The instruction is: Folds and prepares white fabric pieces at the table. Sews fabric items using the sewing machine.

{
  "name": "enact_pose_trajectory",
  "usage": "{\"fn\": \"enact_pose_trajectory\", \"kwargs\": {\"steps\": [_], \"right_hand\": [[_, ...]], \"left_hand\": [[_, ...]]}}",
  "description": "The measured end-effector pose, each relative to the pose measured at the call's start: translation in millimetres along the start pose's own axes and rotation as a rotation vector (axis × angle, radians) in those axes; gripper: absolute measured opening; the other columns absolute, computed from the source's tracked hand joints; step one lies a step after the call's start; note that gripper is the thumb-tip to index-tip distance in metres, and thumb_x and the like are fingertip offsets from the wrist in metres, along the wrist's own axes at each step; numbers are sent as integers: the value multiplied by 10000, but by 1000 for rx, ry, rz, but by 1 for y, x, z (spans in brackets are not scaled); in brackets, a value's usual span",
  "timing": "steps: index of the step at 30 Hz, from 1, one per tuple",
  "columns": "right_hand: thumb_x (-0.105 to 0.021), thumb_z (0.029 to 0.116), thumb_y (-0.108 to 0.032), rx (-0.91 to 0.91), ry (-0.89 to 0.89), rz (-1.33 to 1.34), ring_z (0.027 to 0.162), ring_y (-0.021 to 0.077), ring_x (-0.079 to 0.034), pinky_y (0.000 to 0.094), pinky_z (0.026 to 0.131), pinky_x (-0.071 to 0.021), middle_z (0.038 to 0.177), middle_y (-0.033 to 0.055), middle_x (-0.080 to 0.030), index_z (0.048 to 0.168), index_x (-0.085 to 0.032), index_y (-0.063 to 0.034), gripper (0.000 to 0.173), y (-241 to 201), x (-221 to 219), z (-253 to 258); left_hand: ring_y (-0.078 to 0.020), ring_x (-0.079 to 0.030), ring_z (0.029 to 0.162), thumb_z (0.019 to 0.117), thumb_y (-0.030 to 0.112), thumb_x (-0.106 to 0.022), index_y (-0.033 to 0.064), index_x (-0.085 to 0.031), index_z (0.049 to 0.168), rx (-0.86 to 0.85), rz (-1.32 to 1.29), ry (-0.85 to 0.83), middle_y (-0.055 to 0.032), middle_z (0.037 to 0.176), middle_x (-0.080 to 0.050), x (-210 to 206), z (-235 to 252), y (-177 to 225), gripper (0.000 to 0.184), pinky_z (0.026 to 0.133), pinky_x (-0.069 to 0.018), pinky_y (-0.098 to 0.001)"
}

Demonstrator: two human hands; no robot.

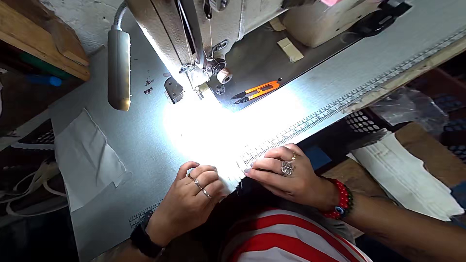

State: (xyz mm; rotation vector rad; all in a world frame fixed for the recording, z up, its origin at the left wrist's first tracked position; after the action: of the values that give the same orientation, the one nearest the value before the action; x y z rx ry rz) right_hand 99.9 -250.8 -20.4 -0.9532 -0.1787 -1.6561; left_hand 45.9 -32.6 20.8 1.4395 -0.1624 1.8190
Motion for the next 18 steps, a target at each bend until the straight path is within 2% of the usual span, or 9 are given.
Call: {"fn": "enact_pose_trajectory", "kwargs": {"steps": [3, 6, 9, 13, 18], "right_hand": [[-586, 1033, -213, 13, -14, 30, 1031, 184, -565, 351, 887, -370, 1103, -12, -709, 1149, -733, -233, 188, -2, -2, -6], [-593, 1028, -213, 24, -10, 29, 1020, 186, -570, 353, 878, -367, 1094, -7, -714, 1143, -739, -235, 187, -1, -2, -7], [-607, 1030, -209, 35, -19, 66, 1034, 178, -595, 340, 894, -407, 1100, 1, -720, 1151, -736, -200, 177, 2, 1, -8], [-635, 1021, -245, 31, -5, 101, 1032, 178, -627, 332, 906, -449, 1067, 24, -723, 1131, -724, -155, 167, 5, 5, -10], [-640, 1019, -246, 54, -14, 49, 1017, 184, -603, 340, 889, -425, 1065, 17, -706, 1144, -711, -169, 164, 1, 1, -7]], "left_hand": [[-167, -564, 1283, 1077, 370, -474, 171, -656, 1321, 117, 49, 19, -69, 1323, -663, 1, 11, 1, 363, 1102, -343, -426], [-209, -475, 1418, 1075, 382, -472, 233, -675, 1368, 121, 138, -63, -59, 1455, -606, -8, 25, -6, 387, 1155, -266, -522], [-195, -500, 1404, 1076, 418, -467, 277, -693, 1339, 85, 181, -108, -23, 1434, -627, -19, 24, -7, 375, 1159, -272, -536], [-192, -500, 1393, 1074, 443, -464, 310, -686, 1341, 64, 205, -92, -24, 1408, -639, -22, 18, -5, 372, 1150, -270, -519], [-144, -586, 1270, 1049, 415, -547, 248, -745, 1178, -76, 200, -21, 13, 1230, -716, -17, 19, 9, 289, 1140, -296, -461]]}}
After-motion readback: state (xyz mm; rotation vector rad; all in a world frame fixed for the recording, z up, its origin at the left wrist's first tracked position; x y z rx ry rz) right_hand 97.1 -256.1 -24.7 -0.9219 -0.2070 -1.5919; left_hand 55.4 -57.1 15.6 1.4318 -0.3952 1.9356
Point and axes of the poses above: each hand's wrist, its own z-axis towards the middle knuckle, its own x-axis out of the back of the hand, y = z × x, the point moved 6 cm from there along z, towards the middle knuckle
